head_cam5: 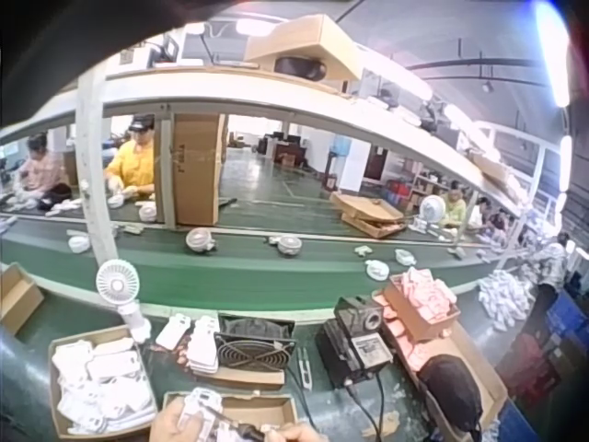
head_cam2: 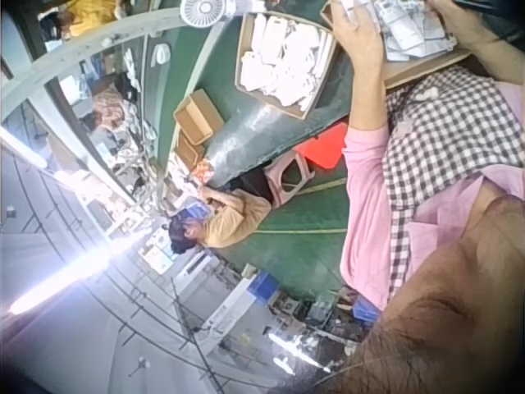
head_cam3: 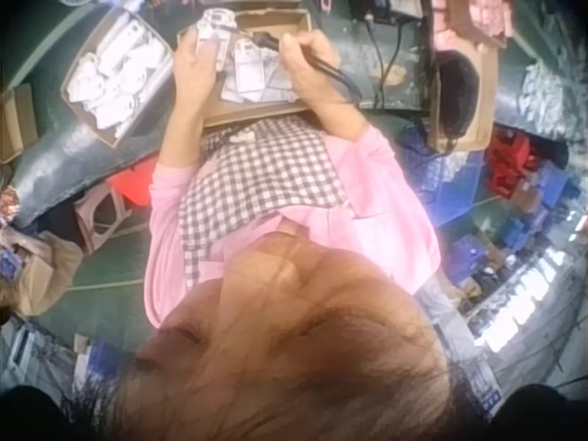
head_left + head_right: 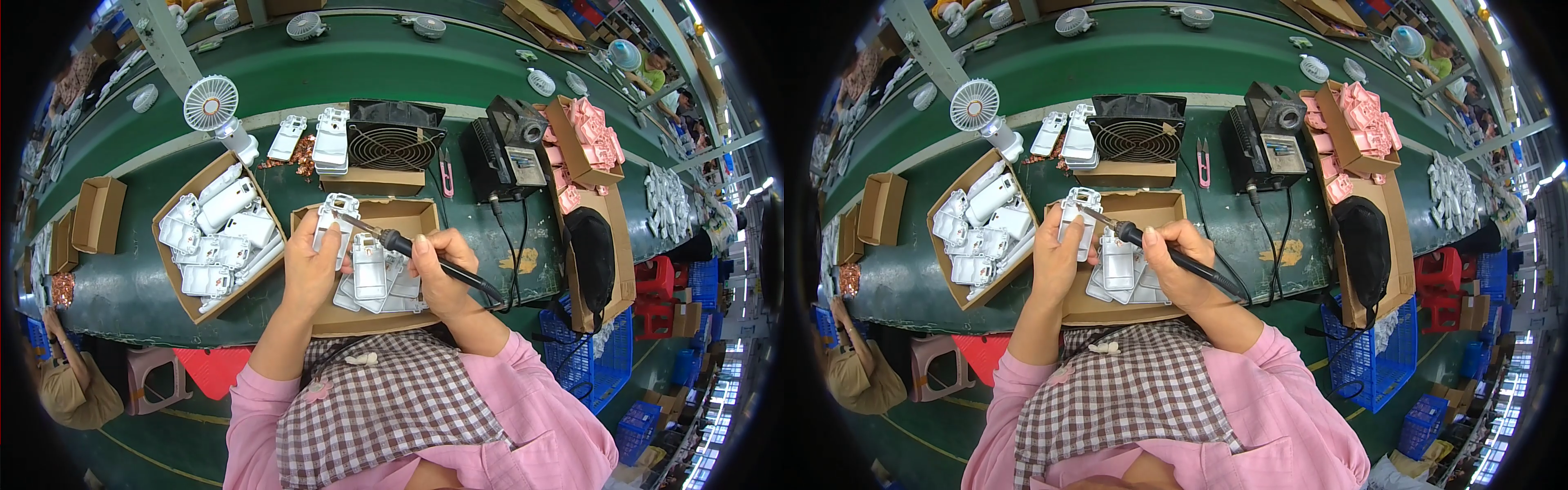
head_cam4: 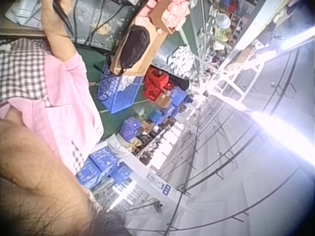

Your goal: The person uses a soldering iron to work on white plastic components, placing each finished piece into a cardboard box before picking up the next one. After soldering several components, the person briefly picks up a small white fan from the table and sets it back down.

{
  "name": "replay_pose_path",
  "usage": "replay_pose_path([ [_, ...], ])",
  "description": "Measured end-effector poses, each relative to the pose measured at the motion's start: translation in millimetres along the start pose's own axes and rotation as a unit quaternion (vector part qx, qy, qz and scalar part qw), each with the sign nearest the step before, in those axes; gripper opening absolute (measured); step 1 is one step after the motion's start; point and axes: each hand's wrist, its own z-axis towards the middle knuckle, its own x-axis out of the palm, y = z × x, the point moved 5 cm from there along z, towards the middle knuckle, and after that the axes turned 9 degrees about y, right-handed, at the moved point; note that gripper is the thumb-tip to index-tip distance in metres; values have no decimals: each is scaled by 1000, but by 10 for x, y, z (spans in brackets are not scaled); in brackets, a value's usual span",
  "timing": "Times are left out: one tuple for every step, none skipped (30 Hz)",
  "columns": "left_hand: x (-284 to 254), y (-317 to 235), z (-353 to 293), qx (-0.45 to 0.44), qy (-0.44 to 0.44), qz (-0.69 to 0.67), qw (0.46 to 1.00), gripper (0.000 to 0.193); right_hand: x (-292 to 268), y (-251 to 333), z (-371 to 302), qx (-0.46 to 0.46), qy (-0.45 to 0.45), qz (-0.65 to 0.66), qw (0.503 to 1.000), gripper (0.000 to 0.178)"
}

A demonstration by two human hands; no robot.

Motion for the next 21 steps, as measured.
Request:
replay_pose_path([
  [3, 2, 2, -1, 1, 0, 1000, 14, 2, 10, 3, 0, 0, -1, 1000, 18],
  [5, 5, 6, -1, 1, 0, 1000, 14, 3, 17, 7, 2, -1, 0, 1000, 18],
  [5, 6, 13, 0, 1, 1, 1000, 14, 2, 18, 12, 4, -1, 0, 1000, 18],
  [5, 5, 14, 2, 0, 2, 1000, 13, 1, 12, 12, 4, -1, 0, 1000, 18],
  [5, 0, 14, 2, 0, 2, 1000, 13, 1, 1, 13, 3, 0, -4, 1000, 17],
  [6, -7, 13, -1, 0, -1, 1000, 13, 3, -4, 17, 2, 1, -7, 1000, 17],
  [-22, -15, -5, -4, -5, -2, 1000, 13, 26, -11, 17, 2, 5, -2, 1000, 17],
  [-21, -11, -8, -2, -2, -13, 1000, 12, 22, -15, 8, 8, -3, -10, 1000, 16],
  [-5, -1, -2, 1, -1, -23, 1000, 12, 15, -17, -3, 14, -10, -17, 1000, 15],
  [-15, 2, -8, 4, 4, -32, 999, 12, 22, 6, -7, -9, -22, -10, 1000, 16],
  [-22, 11, -1, 6, 5, -20, 1000, 13, -2, 34, -19, -32, -36, -4, 999, 16],
  [-46, 45, 3, 2, 0, -25, 1000, 18, -49, 36, -51, -50, -46, 14, 998, 13],
  [-40, 40, 2, -1, 3, -9, 1000, 19, -83, 8, -77, -61, -63, 44, 995, 13],
  [-63, 85, -4, 14, 20, -2, 1000, 21, -76, 6, -86, -60, -59, 71, 994, 13],
  [-93, 54, -60, 59, 28, 109, 992, 26, -47, 32, -93, -56, -64, 94, 992, 14],
  [-92, -14, -127, 125, 28, 218, 968, 34, -46, 4, -95, -56, -59, 90, 993, 14],
  [-59, -127, -199, 5, 76, 262, 962, 40, -88, -23, -93, -51, -58, 77, 994, 14],
  [-39, -286, -274, 12, 71, 212, 975, 39, -117, -48, -78, -45, -58, 63, 995, 14],
  [-158, -455, -336, 106, 48, 311, 943, 35, -99, -32, -76, -47, -59, 65, 995, 15],
  [-324, -627, -397, 199, 29, 403, 893, 33, -101, -12, -73, -44, -54, 63, 996, 16],
  [-576, -742, -411, 227, -2, 431, 873, 25, -90, -4, -77, -38, -49, 62, 996, 16],
])
